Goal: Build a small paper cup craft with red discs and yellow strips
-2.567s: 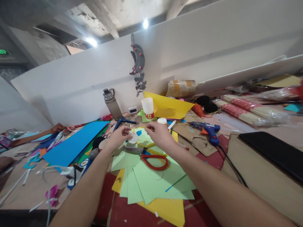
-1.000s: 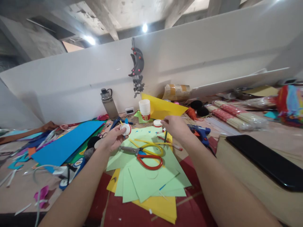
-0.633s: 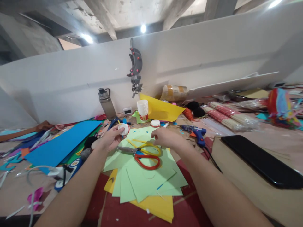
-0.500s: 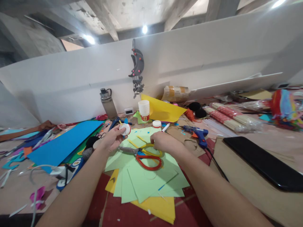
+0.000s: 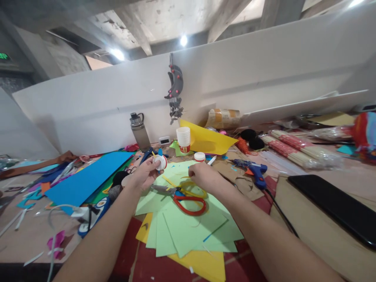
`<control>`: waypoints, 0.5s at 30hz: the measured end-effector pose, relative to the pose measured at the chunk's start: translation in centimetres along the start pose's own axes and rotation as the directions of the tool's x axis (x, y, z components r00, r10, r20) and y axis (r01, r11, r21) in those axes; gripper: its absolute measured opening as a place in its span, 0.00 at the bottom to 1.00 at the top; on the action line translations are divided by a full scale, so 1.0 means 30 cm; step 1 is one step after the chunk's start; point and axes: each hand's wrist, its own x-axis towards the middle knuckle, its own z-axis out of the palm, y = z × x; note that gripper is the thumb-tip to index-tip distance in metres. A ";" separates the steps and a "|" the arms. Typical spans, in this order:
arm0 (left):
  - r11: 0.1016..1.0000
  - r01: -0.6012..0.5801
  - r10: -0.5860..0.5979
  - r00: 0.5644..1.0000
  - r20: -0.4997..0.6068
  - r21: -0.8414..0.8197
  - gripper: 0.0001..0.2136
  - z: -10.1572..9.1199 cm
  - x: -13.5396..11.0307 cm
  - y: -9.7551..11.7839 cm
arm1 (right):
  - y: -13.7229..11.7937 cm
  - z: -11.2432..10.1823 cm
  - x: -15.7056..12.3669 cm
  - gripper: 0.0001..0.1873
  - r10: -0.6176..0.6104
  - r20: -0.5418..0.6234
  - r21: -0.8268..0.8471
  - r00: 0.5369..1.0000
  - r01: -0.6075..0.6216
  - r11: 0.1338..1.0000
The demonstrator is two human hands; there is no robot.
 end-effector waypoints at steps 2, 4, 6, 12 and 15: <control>1.000 -0.013 0.013 1.000 -0.018 0.003 0.12 0.001 0.001 0.000 | -0.008 0.007 0.004 0.09 -0.008 -0.020 0.019 1.000 0.008 1.000; 1.000 -0.028 0.028 0.999 -0.024 0.004 0.12 0.002 0.000 0.000 | -0.014 0.021 0.010 0.08 -0.010 -0.033 0.035 0.999 0.011 0.999; 0.999 -0.036 0.036 0.999 -0.011 0.005 0.13 0.005 -0.003 0.000 | -0.020 0.040 0.017 0.08 -0.013 -0.050 0.048 0.999 0.016 0.999; 0.997 -0.036 0.038 0.999 -0.023 0.069 0.15 0.022 -0.011 0.003 | -0.041 0.085 0.023 0.09 -0.052 -0.070 0.077 0.996 0.057 0.995; 0.993 -0.042 0.050 0.996 -0.069 0.106 0.17 0.032 -0.013 0.003 | -0.047 0.091 0.020 0.10 -0.052 -0.062 0.080 0.997 0.057 0.995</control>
